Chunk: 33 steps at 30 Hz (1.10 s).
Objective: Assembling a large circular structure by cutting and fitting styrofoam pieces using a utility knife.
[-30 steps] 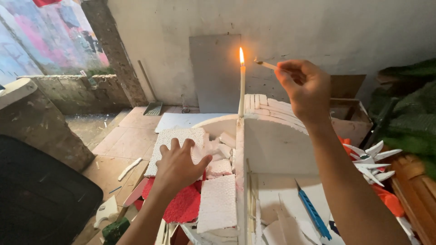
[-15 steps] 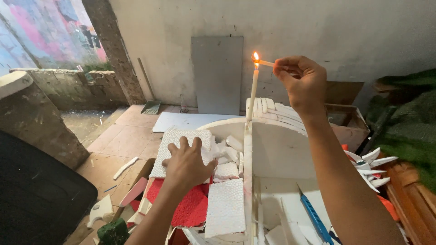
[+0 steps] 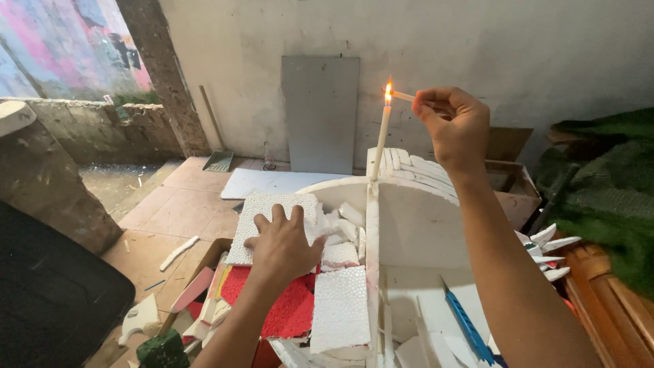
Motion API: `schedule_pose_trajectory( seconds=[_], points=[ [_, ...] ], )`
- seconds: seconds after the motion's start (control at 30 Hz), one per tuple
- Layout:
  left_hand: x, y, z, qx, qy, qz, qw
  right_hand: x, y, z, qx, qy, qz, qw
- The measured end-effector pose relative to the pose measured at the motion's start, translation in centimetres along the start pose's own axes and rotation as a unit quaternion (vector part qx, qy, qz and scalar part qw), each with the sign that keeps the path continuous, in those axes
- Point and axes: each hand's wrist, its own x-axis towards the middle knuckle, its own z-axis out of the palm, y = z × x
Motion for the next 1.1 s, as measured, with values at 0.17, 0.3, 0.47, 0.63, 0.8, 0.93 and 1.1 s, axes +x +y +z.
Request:
schedule_pose_trajectory(
  seconds=[0.17,0.3,0.47,0.63,0.8,0.93,1.1],
  points=[
    [-0.1,0.1,-0.1,-0.001,-0.010,-0.006,1.000,-0.1,0.5,-0.5,-0.002,-0.001,-0.011,1.000],
    [0.2,0.1,0.1,0.001,-0.014,-0.008,1.000,-0.2,0.2,-0.5,-0.001,0.009,-0.014,1.000],
    [0.3,0.0,0.4,0.001,-0.019,-0.012,1.000,-0.2,0.3,-0.4,0.005,0.012,-0.018,1.000],
    [0.3,-0.1,0.6,0.007,-0.017,-0.010,1.000,-0.1,0.0,-0.5,0.005,0.004,-0.029,1.000],
    [0.4,-0.1,0.8,0.009,-0.013,-0.011,1.000,-0.1,0.4,-0.5,0.004,0.005,-0.037,0.999],
    [0.3,-0.1,0.7,0.009,-0.011,-0.010,1.000,-0.2,0.2,-0.5,0.002,0.002,-0.040,0.999],
    [-0.2,0.0,0.4,0.010,-0.004,-0.004,1.000,-0.2,0.1,-0.5,0.001,-0.005,-0.027,1.000]
  ],
)
